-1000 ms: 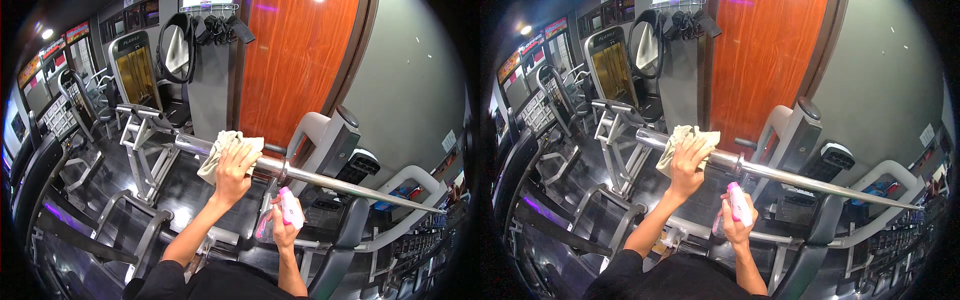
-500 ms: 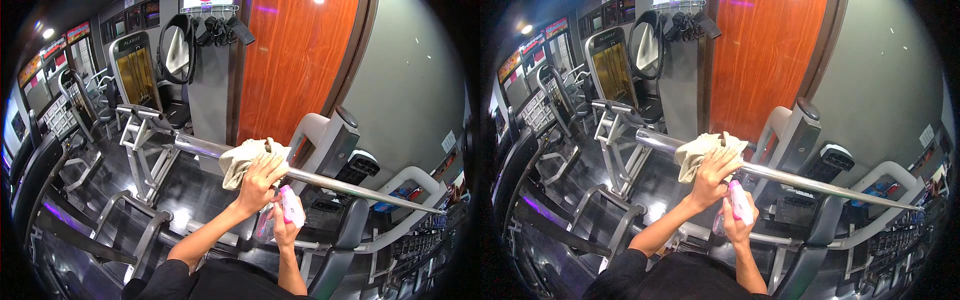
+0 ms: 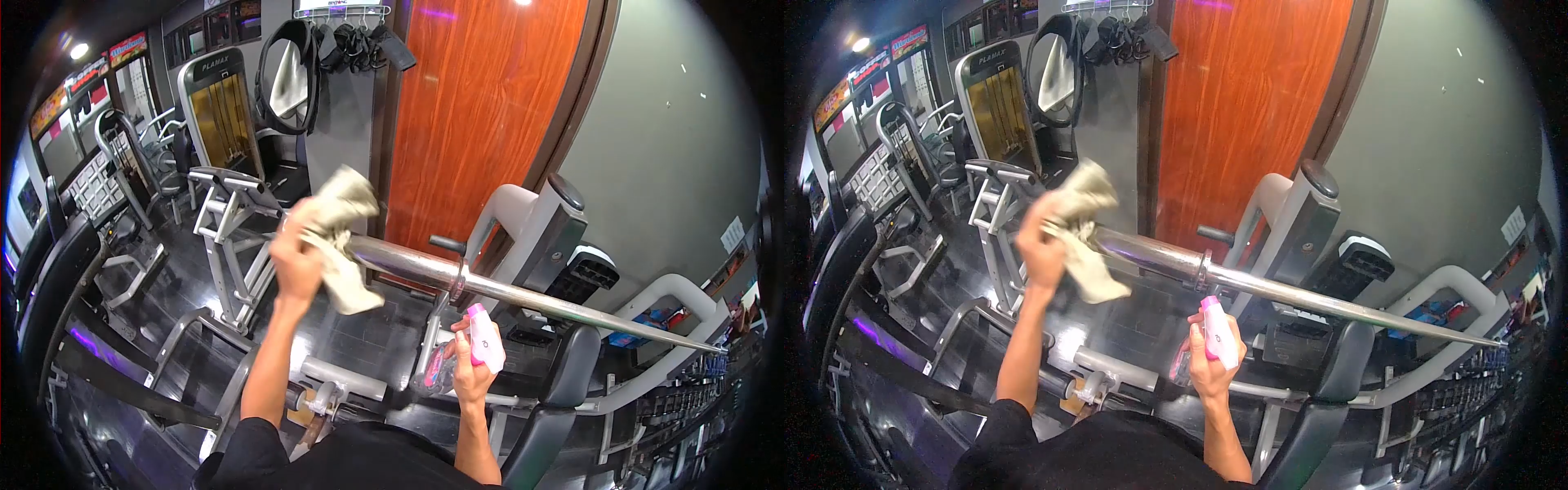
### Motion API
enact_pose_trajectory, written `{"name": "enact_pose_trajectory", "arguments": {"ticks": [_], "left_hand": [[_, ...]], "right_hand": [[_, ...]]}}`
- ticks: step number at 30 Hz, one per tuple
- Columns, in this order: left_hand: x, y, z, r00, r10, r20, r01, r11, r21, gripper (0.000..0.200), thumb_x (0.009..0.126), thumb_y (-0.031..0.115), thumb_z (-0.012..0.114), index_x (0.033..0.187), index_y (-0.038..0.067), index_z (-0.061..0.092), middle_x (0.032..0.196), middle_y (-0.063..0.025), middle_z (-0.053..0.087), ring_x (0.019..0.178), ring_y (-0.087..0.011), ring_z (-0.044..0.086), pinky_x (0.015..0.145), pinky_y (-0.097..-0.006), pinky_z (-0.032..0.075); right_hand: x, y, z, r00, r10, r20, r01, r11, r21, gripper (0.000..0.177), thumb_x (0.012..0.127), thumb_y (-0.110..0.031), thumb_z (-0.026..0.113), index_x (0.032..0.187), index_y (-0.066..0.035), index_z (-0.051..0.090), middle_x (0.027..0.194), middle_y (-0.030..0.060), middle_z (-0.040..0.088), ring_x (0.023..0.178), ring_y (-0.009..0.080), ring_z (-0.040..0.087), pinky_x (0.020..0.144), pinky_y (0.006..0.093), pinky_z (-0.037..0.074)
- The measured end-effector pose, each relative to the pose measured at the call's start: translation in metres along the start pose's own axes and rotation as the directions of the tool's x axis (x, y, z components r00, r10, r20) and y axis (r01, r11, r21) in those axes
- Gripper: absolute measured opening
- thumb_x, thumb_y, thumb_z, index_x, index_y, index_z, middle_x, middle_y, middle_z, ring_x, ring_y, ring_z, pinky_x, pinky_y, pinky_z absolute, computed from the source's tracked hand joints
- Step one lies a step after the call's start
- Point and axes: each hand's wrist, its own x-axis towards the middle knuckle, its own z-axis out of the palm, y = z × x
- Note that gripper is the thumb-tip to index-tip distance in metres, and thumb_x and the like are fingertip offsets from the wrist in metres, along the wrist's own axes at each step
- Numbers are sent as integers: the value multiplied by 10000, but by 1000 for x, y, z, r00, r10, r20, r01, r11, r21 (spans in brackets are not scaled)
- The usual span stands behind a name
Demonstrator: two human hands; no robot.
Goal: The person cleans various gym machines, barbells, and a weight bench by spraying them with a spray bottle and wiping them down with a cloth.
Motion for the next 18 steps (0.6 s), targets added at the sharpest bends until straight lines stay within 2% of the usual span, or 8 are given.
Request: {"name": "enact_pose_trajectory", "arguments": {"ticks": [2,4,6,7,8,9,15,18], "left_hand": [[22,1,-19,982,-83,-167,105,986,129,486,769,-148,503,1211,21,614,1136,-188,672,1047,-265,658,929,-331,488],[33,-4,-23,970,-109,-219,131,987,89,462,808,-134,512,1238,17,590,1122,-188,679,1034,-252,664,899,-334,499],[24,-9,-11,975,-215,-61,221,967,129,421,851,-82,531,1259,14,570,1110,-209,676,986,-281,685,863,-353,520],[15,-15,0,977,-199,71,184,967,177,396,843,-59,527,1231,2,581,1118,-199,670,1046,-312,659,931,-386,495],[-1,-38,13,971,-70,226,-5,948,317,383,789,-40,558,1163,10,621,1109,-163,672,1104,-320,616,1014,-422,439],[-2,-14,22,969,46,244,-148,894,422,358,731,-24,573,1074,32,660,1092,-134,672,1128,-316,583,1068,-439,385],[-21,24,45,980,31,196,-87,955,283,319,732,-27,577,1023,66,668,1041,-158,666,1049,-351,600,946,-449,444],[-46,68,72,950,128,285,-177,972,155,362,736,-36,555,1069,40,675,1093,-138,675,1120,-338,595,1028,-451,419]], "right_hand": [[-1,3,1,1000,-6,10,6,1000,-20,221,879,-7,608,1088,62,581,876,122,675,574,117,613,534,245,493],[1,2,3,1000,-15,20,16,999,-40,219,875,-1,607,1084,61,586,872,120,675,577,117,616,540,247,494],[1,0,8,999,-4,43,5,1000,-14,216,864,12,607,1074,59,592,862,117,676,580,119,619,546,252,495],[0,0,9,999,-3,48,4,1000,-13,216,864,12,607,1074,59,592,862,117,676,580,119,619,546,252,495],[0,0,11,998,2,57,-3,1000,9,220,861,14,608,1075,60,591,860,117,676,579,120,620,545,253,494],[0,0,13,998,7,65,-9,999,31,223,858,16,610,1075,61,591,858,117,675,578,121,620,543,254,494],[-2,1,13,997,16,80,-19,999,34,222,858,30,602,1077,63,585,868,117,676,568,122,615,538,252,492],[-3,-1,14,998,30,57,-32,999,37,214,866,26,595,1075,66,578,871,119,675,569,121,614,532,253,490]]}}
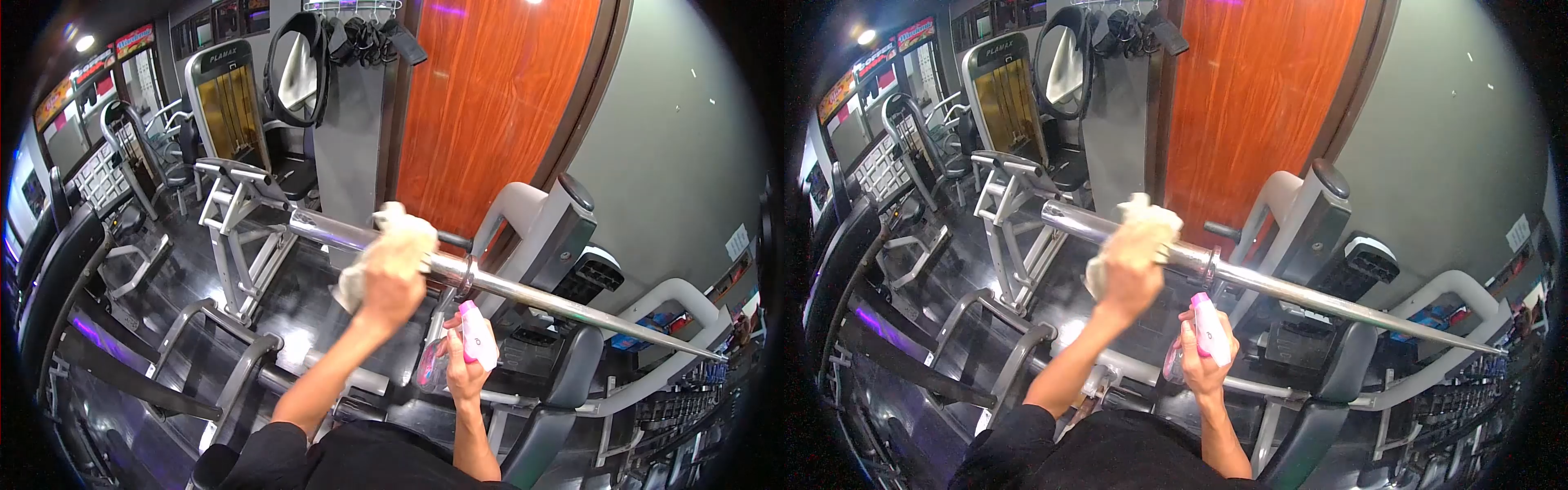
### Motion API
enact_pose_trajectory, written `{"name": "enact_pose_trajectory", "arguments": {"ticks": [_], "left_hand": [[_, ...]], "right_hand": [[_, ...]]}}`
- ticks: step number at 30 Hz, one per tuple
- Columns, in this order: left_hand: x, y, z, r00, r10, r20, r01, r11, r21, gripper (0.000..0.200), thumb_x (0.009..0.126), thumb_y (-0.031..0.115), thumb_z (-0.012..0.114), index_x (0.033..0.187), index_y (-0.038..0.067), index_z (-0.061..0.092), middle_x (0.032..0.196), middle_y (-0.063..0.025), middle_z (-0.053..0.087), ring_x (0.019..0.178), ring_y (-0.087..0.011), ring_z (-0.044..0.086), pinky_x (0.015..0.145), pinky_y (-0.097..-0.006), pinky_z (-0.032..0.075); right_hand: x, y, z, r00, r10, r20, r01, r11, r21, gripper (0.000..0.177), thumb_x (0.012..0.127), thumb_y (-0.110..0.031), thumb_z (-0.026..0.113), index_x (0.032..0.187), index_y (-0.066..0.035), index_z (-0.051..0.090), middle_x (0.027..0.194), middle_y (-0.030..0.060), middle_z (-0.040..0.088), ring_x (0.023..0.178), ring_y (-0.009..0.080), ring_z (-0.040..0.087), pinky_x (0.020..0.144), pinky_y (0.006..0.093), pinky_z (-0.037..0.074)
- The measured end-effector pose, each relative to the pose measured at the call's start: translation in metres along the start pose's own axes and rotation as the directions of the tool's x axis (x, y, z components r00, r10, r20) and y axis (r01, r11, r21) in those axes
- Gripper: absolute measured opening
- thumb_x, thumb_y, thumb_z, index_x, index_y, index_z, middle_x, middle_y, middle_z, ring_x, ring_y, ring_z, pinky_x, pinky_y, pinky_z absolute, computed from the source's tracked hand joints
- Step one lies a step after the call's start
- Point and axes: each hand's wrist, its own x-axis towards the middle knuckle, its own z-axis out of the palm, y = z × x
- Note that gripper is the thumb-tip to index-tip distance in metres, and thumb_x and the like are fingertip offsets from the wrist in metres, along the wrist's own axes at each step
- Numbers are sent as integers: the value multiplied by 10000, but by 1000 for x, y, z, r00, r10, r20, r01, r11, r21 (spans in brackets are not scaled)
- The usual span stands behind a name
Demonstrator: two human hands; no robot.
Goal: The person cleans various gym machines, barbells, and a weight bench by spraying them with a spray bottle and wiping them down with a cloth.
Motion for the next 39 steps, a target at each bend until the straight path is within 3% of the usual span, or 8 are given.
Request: {"name": "enact_pose_trajectory", "arguments": {"ticks": [16,20,22,28,31,33,37,39], "left_hand": [[-41,29,-14,973,106,205,6,876,-481,483,706,-120,529,1146,32,661,1163,-151,665,1192,-312,585,1068,-454,401],[-47,49,-41,906,-324,271,421,748,-514,372,807,-100,529,1149,2,633,1111,-152,673,1020,-197,655,884,-302,504],[-48,52,-45,747,-542,384,628,385,-677,305,882,-44,538,1180,-13,594,1100,-119,663,1032,-150,623,883,-277,488],[-93,37,-49,795,-356,491,600,341,-724,452,912,6,522,1329,2,349,1331,-193,481,1135,-185,550,947,-306,437],[-108,18,-61,820,18,572,473,541,-695,699,760,51,633,1344,34,249,1439,-270,293,1216,-302,481,1013,-414,397],[-106,28,-75,783,1,622,506,581,-638,737,741,76,672,1342,34,248,1433,-276,297,1240,-327,459,1018,-418,398],[-122,39,-89,798,-61,599,466,693,-551,835,731,114,751,1344,2,195,1378,-308,321,1178,-404,507,968,-430,449],[-144,27,-91,853,-10,521,371,714,-594,856,732,105,760,1331,2,157,1310,-309,360,1133,-402,527,924,-446,464]], "right_hand": [[-7,0,0,998,-4,-62,3,1000,-22,229,871,-60,630,1064,56,594,916,125,652,657,152,608,613,285,503],[-8,-1,0,992,-84,93,103,967,-233,270,823,-101,678,1050,36,633,965,156,637,842,245,601,782,363,488],[-6,-5,6,960,-206,188,260,907,-331,304,787,-119,694,1056,13,644,991,136,622,1045,330,523,904,438,429],[-18,-3,11,967,-149,207,215,913,-346,355,826,-181,680,1133,-6,643,1032,127,614,1186,370,428,1004,486,350],[-23,-6,14,980,-69,188,117,959,-259,350,831,-148,681,1140,9,634,1074,133,603,1222,359,400,1014,480,345],[-24,-11,20,980,-39,193,81,973,-217,346,826,-109,683,1136,28,618,1079,131,603,1252,349,386,1033,471,333],[-43,-10,27,899,216,381,-228,974,-13,630,810,-290,779,1243,38,459,1381,254,246,1347,374,315,967,425,476],[-50,-13,29,856,85,510,23,979,-201,727,815,-296,778,1308,42,365,1412,269,207,1367,402,282,985,441,471]]}}
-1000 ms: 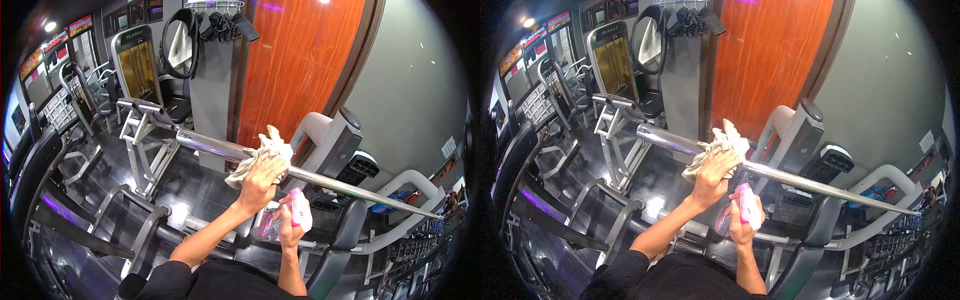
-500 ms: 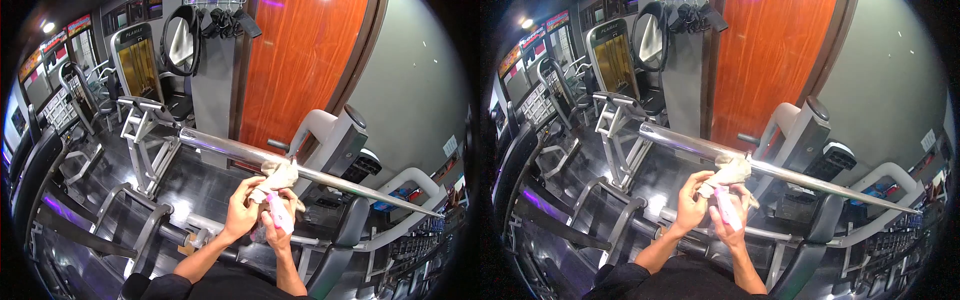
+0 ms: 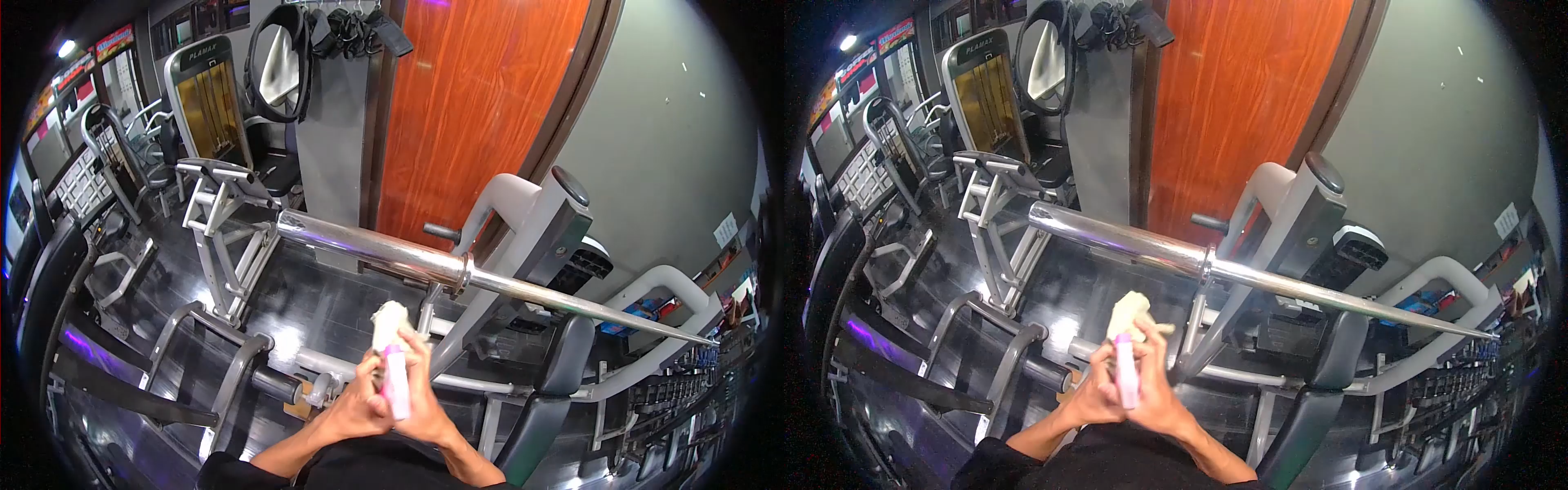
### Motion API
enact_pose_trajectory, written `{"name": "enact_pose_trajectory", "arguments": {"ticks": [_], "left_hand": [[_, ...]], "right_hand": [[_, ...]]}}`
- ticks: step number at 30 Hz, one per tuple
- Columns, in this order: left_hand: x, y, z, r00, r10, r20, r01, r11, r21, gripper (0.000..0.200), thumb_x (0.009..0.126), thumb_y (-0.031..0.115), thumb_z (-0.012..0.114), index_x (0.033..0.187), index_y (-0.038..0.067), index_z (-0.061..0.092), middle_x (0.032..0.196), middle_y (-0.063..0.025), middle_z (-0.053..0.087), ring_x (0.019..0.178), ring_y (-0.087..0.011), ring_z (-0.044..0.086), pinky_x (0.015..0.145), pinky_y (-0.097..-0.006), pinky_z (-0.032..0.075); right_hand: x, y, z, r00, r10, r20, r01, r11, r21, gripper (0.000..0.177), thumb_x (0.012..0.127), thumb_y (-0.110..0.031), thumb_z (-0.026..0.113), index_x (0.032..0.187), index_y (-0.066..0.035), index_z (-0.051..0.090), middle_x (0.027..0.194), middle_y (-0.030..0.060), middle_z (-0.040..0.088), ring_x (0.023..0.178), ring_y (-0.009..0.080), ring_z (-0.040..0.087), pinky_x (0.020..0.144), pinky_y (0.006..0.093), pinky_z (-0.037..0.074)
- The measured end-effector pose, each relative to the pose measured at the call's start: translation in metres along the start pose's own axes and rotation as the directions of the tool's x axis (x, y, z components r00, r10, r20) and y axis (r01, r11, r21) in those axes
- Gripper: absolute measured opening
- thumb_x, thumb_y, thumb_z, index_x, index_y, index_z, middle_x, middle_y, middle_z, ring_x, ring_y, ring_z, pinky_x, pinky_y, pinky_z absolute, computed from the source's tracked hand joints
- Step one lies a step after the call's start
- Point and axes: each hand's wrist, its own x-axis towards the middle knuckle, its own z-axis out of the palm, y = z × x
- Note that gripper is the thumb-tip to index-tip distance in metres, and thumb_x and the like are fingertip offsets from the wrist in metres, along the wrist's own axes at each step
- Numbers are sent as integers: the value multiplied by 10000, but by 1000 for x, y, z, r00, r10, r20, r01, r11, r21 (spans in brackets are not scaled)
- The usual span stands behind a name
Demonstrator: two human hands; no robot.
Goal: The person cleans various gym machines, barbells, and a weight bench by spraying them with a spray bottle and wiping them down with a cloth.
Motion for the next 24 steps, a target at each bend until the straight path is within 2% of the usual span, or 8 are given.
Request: {"name": "enact_pose_trajectory", "arguments": {"ticks": [1,3,5,7,9,17,22,24], "left_hand": [[-7,-10,2,993,108,-51,-104,991,81,874,726,133,782,1319,5,154,1301,-306,375,1090,-398,548,887,-446,475],[-25,-12,5,993,-4,-120,9,999,40,929,709,136,816,1357,22,160,1234,-205,493,1035,-301,621,917,-411,504],[-19,-1,4,983,-49,-178,68,992,102,834,716,149,807,1323,13,252,1193,-191,510,1008,-298,623,878,-409,517],[-13,2,1,967,-83,-242,125,979,160,742,723,162,798,1288,4,344,1153,-178,528,980,-296,625,839,-408,531],[-10,-1,-2,977,-33,-213,80,973,218,685,673,142,812,1241,-18,465,1205,-256,493,1045,-413,563,861,-452,501],[-6,-12,1,971,40,-236,45,938,344,637,658,201,799,1175,-36,512,1105,-236,555,982,-403,581,806,-439,512],[-2,6,-3,956,101,-274,-18,957,290,591,652,181,781,1140,-36,529,1046,-233,568,915,-405,597,775,-427,510],[-4,5,-3,956,-8,-293,54,987,150,541,655,135,748,1121,-32,532,1028,-209,572,872,-371,611,749,-402,509]], "right_hand": [[-2,-6,3,996,-62,61,69,989,-129,740,824,-292,769,1327,43,342,1419,278,199,1371,408,274,1002,451,457],[-2,-8,13,989,-129,66,136,983,-119,733,853,-269,739,1356,43,307,1441,297,169,1391,424,226,1035,458,419],[-6,-4,18,997,-23,80,14,992,122,757,824,-276,764,1356,4,303,1485,287,166,1441,435,97,1146,521,176],[1,-6,12,989,-12,147,1,997,76,744,829,-241,760,1359,-1,295,1499,285,124,1444,429,93,1139,526,200],[6,-7,11,975,-134,175,145,988,-51,747,843,-178,737,1394,38,282,1503,302,79,1422,413,169,1015,456,432],[8,-15,-14,897,-66,438,106,992,-69,900,828,-222,750,1494,18,196,1549,278,104,1440,423,174,1133,463,274],[12,-32,-34,942,-15,336,128,939,-319,549,837,-244,706,1340,-84,551,1433,168,452,1243,327,528,974,423,491],[10,-17,-42,984,1,177,42,971,-236,484,791,-268,749,1245,-135,646,1383,172,491,1292,328,469,1030,413,438]]}}
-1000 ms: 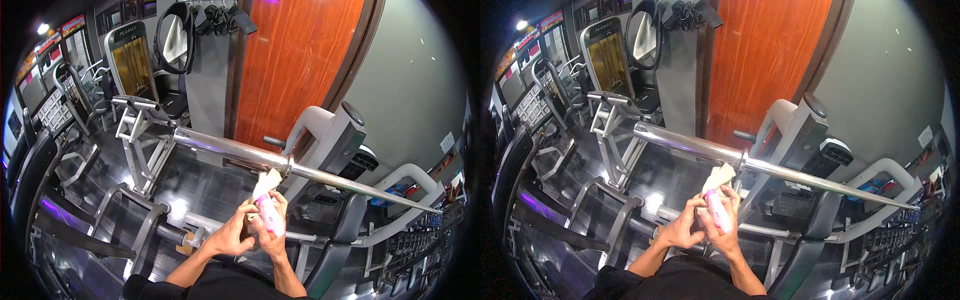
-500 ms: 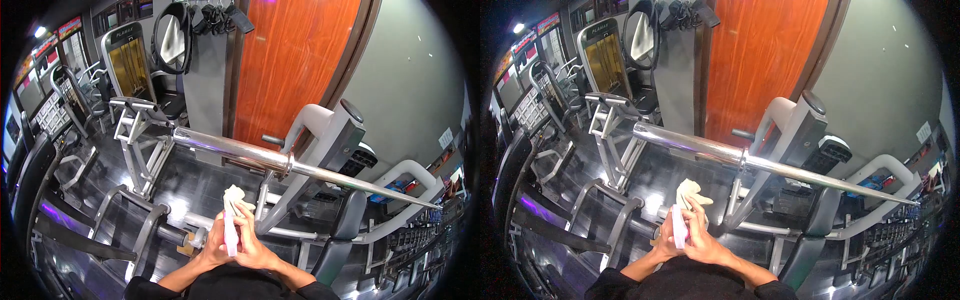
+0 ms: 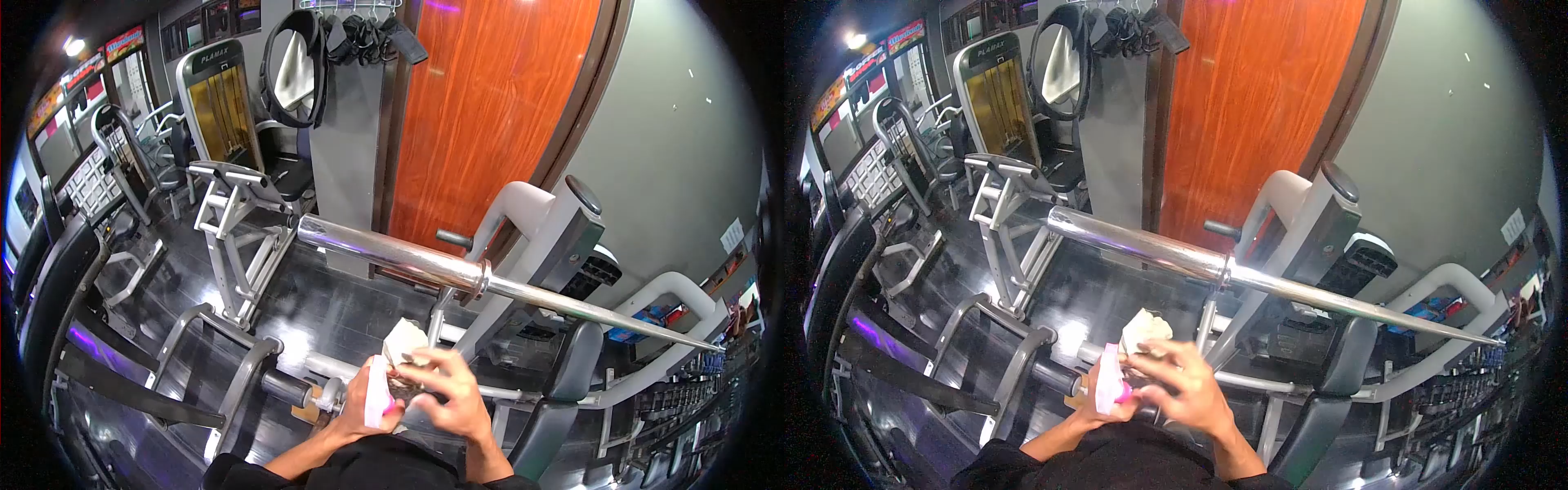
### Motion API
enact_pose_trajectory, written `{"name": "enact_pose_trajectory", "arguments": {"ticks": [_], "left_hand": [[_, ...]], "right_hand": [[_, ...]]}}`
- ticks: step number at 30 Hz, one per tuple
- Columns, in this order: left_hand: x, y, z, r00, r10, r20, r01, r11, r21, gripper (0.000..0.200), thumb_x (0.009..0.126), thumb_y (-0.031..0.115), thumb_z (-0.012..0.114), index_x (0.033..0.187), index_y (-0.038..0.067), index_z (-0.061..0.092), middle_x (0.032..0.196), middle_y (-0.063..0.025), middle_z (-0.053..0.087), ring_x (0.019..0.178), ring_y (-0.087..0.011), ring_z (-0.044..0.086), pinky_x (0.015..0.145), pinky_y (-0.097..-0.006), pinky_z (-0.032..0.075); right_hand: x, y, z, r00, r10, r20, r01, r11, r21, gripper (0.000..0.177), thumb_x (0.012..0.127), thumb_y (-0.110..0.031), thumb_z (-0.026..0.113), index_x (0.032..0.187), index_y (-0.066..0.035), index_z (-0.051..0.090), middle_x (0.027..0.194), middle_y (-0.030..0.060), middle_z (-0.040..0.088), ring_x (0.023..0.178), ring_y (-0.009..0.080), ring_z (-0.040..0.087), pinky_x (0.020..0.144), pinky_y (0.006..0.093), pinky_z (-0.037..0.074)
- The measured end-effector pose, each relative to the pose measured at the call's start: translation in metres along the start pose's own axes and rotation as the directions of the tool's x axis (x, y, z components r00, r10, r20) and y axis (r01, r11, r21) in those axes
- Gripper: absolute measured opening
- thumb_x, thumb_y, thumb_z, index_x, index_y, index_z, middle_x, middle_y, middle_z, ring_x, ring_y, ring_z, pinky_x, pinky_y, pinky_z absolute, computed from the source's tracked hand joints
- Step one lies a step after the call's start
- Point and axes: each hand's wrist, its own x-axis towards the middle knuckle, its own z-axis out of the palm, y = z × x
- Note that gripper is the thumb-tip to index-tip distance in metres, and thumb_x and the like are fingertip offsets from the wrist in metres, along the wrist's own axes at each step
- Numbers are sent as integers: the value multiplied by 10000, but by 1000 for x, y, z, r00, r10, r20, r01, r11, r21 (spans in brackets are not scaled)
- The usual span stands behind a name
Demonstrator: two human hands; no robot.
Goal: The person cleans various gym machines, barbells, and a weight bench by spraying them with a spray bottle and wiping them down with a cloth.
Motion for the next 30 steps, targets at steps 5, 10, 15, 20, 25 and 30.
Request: {"name": "enact_pose_trajectory", "arguments": {"ticks": [5,10,15,20,25,30], "left_hand": [[2,-1,-19,987,22,158,-17,999,-30,525,667,132,742,1119,-30,529,1037,-183,584,802,-318,637,702,-379,517],[8,-6,-30,958,71,279,-57,997,-58,497,677,144,740,1123,-6,580,1123,-213,581,902,-361,658,767,-402,542],[4,-5,-28,962,93,256,-105,994,33,495,668,160,747,1124,17,620,1208,-298,528,1050,-456,598,898,-466,509],[16,2,-43,982,131,137,-143,986,84,463,682,157,735,1108,9,631,1287,-313,496,1248,-454,487,1065,-547,376],[8,-27,-53,978,139,156,-137,990,-28,469,747,101,692,1181,-35,576,1186,-225,606,1092,-357,636,995,-508,461],[11,-36,-55,980,-178,91,200,899,-389,495,824,-59,603,1296,-37,456,1079,-181,642,859,-215,708,755,-318,557]], "right_hand": [[17,35,23,995,89,-37,-73,945,319,606,770,-279,790,1311,-98,584,1424,155,437,1290,269,445,1019,396,408],[-3,67,59,896,344,281,-444,707,550,451,836,-121,709,1265,-54,589,1151,77,651,1050,136,598,905,296,479],[10,50,70,911,409,-42,-310,750,584,360,828,10,626,1184,-44,639,1037,45,692,964,106,618,849,278,500],[24,63,61,817,396,-419,-60,781,621,325,879,76,448,1161,16,599,1067,62,658,978,151,631,867,295,505],[38,58,41,484,404,-776,274,773,572,399,949,-24,497,1342,-10,433,1264,103,549,1116,196,570,956,342,475],[116,20,9,738,-365,-567,193,920,-341,555,724,-2,687,1257,-71,551,1318,161,521,1210,319,506,1055,426,372]]}}
